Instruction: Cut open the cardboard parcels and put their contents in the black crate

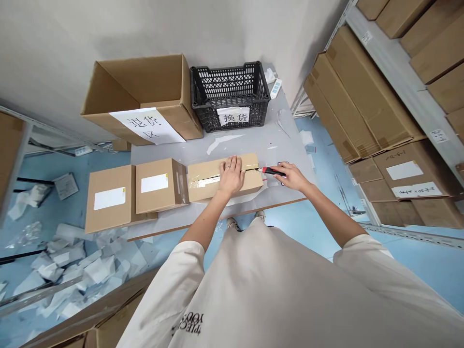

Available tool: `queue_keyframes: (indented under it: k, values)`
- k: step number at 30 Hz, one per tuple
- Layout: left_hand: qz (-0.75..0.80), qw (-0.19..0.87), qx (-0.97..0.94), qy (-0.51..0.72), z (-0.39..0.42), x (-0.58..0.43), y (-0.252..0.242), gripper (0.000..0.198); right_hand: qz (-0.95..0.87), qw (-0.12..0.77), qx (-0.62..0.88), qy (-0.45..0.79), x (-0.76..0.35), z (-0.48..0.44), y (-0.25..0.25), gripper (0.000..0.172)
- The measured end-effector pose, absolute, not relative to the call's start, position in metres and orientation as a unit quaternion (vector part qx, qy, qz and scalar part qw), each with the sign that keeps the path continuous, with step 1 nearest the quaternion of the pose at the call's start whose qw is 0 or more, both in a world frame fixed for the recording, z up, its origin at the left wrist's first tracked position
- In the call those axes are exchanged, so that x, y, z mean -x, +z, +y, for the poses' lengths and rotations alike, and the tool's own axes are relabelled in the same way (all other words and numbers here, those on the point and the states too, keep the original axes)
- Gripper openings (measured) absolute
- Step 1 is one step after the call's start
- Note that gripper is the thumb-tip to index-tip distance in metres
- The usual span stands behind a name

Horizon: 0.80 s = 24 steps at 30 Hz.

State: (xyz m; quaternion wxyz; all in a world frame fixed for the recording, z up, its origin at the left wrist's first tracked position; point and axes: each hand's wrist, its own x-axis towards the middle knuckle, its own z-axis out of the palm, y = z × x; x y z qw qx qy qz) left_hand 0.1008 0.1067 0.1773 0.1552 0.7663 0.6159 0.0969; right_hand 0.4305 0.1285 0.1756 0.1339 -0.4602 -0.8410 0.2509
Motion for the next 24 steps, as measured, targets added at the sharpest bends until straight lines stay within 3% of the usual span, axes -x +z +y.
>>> queue_keyframes:
  k: [10,17,24]
  values:
    - [0.623,0.151,-0.763,0.077,0.104,-0.101,0.179,0.076,-0.847,0.15,0.455,0.23,-0.437,0.132,0.16,0.058]
    - [0.628,0.154,-0.759,0.082,0.104,-0.1,0.178,0.076,-0.802,0.226,0.502,0.231,-0.456,0.156,0.156,0.06]
    - [0.628,0.173,-0.755,0.082,0.099,-0.088,0.192,0.072,-0.787,0.242,0.486,0.295,-0.415,0.167,0.158,0.057]
